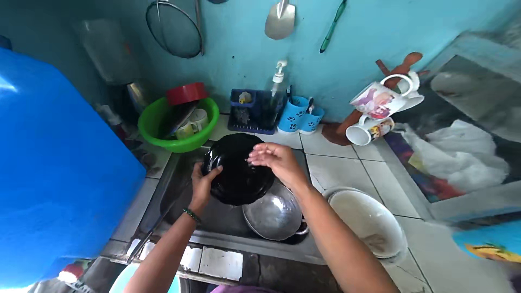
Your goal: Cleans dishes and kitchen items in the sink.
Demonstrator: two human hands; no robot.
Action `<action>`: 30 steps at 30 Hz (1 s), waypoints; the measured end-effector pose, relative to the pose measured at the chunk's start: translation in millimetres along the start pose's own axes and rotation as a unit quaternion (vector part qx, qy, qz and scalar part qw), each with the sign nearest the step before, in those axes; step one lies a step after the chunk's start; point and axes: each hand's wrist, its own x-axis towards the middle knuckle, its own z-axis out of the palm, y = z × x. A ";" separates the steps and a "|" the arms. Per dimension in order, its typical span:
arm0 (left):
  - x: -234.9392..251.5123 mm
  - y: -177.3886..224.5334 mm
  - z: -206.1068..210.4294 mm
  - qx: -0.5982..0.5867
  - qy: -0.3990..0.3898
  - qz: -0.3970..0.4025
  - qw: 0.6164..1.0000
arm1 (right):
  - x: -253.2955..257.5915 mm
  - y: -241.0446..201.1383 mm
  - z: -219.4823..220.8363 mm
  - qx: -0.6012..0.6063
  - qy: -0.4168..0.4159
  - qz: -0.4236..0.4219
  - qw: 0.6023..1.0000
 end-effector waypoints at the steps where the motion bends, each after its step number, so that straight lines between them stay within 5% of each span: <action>1: -1.3 1.2 3.5 0.000 -0.013 0.011 1.000 | 2.2 -5.9 -5.4 -0.021 0.030 -0.034 0.999; 5: -4.0 2.3 7.5 -0.011 -0.033 0.029 0.999 | -4.4 6.7 -30.0 -0.064 0.149 -0.004 0.987; 9: -3.1 3.1 7.9 -0.029 -0.013 0.021 0.999 | -23.8 72.7 -26.5 -0.085 0.201 0.083 0.972; 13: -1.1 1.9 12.6 -0.053 0.004 0.018 0.998 | -45.4 120.9 -4.2 -0.004 0.149 0.092 0.985; 21: -13.9 4.9 21.7 -0.043 -0.039 0.040 0.998 | -61.6 140.9 9.6 0.222 0.154 0.130 0.954; 26: -27.9 24.0 13.7 0.069 -0.144 0.097 0.982 | -61.8 142.6 6.1 0.379 0.185 0.163 0.892; 30: -30.9 41.6 4.7 0.208 -0.216 0.222 0.928 | -60.8 136.0 6.7 0.452 0.207 0.185 0.848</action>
